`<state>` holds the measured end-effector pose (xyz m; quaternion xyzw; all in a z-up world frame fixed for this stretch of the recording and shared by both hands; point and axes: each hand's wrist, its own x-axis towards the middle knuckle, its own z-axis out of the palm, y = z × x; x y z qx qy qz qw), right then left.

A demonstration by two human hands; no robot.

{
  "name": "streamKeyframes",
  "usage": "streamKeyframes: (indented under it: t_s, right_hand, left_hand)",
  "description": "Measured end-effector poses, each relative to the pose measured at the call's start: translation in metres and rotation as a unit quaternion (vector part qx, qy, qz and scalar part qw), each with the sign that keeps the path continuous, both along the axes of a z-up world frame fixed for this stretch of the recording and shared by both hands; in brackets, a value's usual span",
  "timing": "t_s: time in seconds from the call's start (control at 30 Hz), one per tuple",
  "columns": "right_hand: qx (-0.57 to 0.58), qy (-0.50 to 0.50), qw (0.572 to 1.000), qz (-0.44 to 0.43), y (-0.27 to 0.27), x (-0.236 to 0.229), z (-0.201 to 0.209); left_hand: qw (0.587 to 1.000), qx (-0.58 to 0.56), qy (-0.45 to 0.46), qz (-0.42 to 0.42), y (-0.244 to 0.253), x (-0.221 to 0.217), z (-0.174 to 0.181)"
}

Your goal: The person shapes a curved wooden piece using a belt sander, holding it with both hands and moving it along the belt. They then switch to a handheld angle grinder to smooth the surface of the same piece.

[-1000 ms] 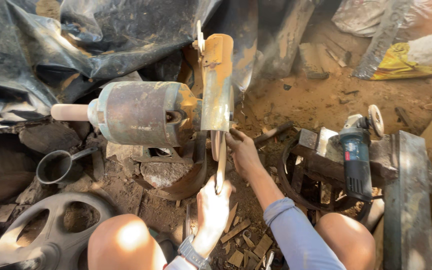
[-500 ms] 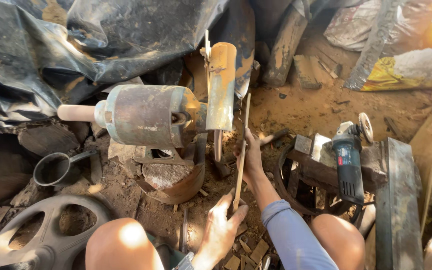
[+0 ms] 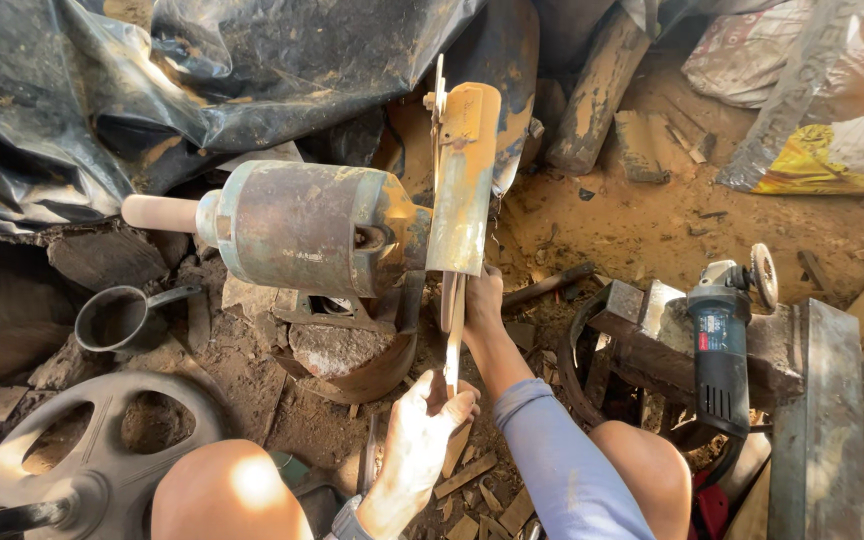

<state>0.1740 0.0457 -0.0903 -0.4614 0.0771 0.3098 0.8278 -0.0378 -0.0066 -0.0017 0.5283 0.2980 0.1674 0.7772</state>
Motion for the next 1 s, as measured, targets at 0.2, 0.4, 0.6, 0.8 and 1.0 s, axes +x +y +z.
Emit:
streamKeyframes:
  t_s: [0.2, 0.4, 0.6, 0.8, 1.0]
  right_hand:
    - [0.026, -0.018, 0.999, 0.03, 0.004, 0.008, -0.023]
    - [-0.034, 0.035, 0.999, -0.004, 0.009, 0.011, -0.039]
    - [-0.015, 0.075, 0.995, -0.067, 0.01, 0.024, -0.065]
    - [0.003, 0.112, 0.993, -0.041, 0.012, 0.038, -0.094]
    - [-0.019, 0.161, 0.985, -0.063, 0.009, 0.033, -0.072]
  left_hand:
    - [1.0, -0.007, 0.021, 0.007, 0.005, 0.007, -0.004]
    - [0.998, -0.06, -0.018, 0.022, 0.006, 0.015, -0.002]
    - [0.997, -0.058, -0.02, 0.036, 0.009, 0.025, 0.009]
    - [0.993, -0.078, -0.065, 0.063, 0.013, 0.033, 0.007]
    - [0.99, -0.112, -0.082, 0.038, 0.018, 0.034, -0.01]
